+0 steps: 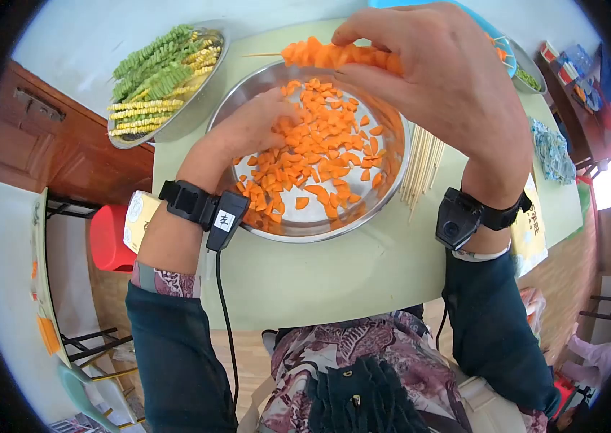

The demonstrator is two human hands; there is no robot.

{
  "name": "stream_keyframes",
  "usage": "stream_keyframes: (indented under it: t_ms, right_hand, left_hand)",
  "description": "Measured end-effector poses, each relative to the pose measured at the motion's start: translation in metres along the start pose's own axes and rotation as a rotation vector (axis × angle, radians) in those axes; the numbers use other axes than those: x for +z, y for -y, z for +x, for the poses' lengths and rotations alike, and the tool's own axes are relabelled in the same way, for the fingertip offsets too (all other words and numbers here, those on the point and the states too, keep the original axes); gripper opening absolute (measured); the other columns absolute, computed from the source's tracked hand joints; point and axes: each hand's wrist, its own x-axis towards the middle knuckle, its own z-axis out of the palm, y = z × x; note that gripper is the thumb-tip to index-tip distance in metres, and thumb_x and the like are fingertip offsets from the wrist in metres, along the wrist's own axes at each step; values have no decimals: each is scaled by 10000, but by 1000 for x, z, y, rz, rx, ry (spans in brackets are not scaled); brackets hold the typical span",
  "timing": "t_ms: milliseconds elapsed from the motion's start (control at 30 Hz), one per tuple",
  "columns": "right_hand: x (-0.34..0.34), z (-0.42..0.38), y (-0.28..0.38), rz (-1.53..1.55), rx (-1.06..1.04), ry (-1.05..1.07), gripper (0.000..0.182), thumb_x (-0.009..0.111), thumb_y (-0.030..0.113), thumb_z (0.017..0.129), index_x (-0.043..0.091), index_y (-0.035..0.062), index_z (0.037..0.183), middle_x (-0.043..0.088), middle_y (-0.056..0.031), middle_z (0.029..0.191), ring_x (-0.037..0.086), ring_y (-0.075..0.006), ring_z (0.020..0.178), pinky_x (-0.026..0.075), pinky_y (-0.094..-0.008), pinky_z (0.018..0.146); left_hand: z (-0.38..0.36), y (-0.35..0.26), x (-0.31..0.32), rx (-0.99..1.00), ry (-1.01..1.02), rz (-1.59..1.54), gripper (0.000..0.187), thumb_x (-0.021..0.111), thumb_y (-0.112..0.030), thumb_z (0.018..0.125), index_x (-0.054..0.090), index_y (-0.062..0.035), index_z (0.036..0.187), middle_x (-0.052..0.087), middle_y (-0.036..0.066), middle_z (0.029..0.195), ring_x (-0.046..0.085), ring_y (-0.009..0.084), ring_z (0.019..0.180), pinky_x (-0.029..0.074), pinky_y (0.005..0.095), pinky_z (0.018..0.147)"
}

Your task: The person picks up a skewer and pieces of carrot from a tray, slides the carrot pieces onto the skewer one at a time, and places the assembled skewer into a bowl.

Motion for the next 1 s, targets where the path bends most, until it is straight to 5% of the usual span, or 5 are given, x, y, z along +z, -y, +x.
stream_keyframes:
  t_ms: [300, 533, 700, 867, 1000]
  right_hand:
    - [11, 0, -9, -18, -40, -125, 202, 657, 147, 814, 569, -6, 715, 558, -106, 552, 523, -207, 471, 433, -338, 502]
    - [10, -2, -10, -22, -134, -269, 198, 662, 138, 811, 600, -28, 722, 580, -141, 559, 562, -230, 480, 454, -334, 499]
    - [10, -3, -5, 52, -257, -329, 206, 659, 132, 816, 590, -27, 706, 557, -130, 526, 534, -216, 445, 439, -331, 469]
    - [-11, 4, 0, 112, -14, 44, 235, 652, 143, 830, 561, 1, 667, 505, -102, 485, 488, -184, 427, 419, -327, 459]
    - [18, 1, -8, -41, -186, -285, 251, 652, 146, 829, 542, 3, 654, 512, -100, 499, 480, -191, 426, 409, -331, 462]
  left_hand:
    - [-9, 27, -12, -254, -96, -372, 164, 640, -26, 798, 615, 9, 956, 575, 23, 610, 538, 88, 441, 409, 220, 361]
    - [-6, 13, -11, -245, -189, -390, 200, 619, -82, 845, 647, -15, 1032, 597, 37, 695, 591, 107, 563, 458, 239, 468]
    - [12, 24, 13, 273, -301, 138, 269, 577, -44, 824, 650, -107, 1074, 587, 91, 1069, 559, 267, 974, 474, 355, 812]
    - [12, 19, 18, 284, -256, 176, 267, 576, 39, 788, 629, -53, 1032, 547, 90, 1053, 539, 274, 983, 462, 368, 842]
    - [7, 9, 9, 137, -140, 39, 257, 614, 71, 752, 612, -7, 997, 550, 92, 959, 567, 272, 888, 481, 348, 774]
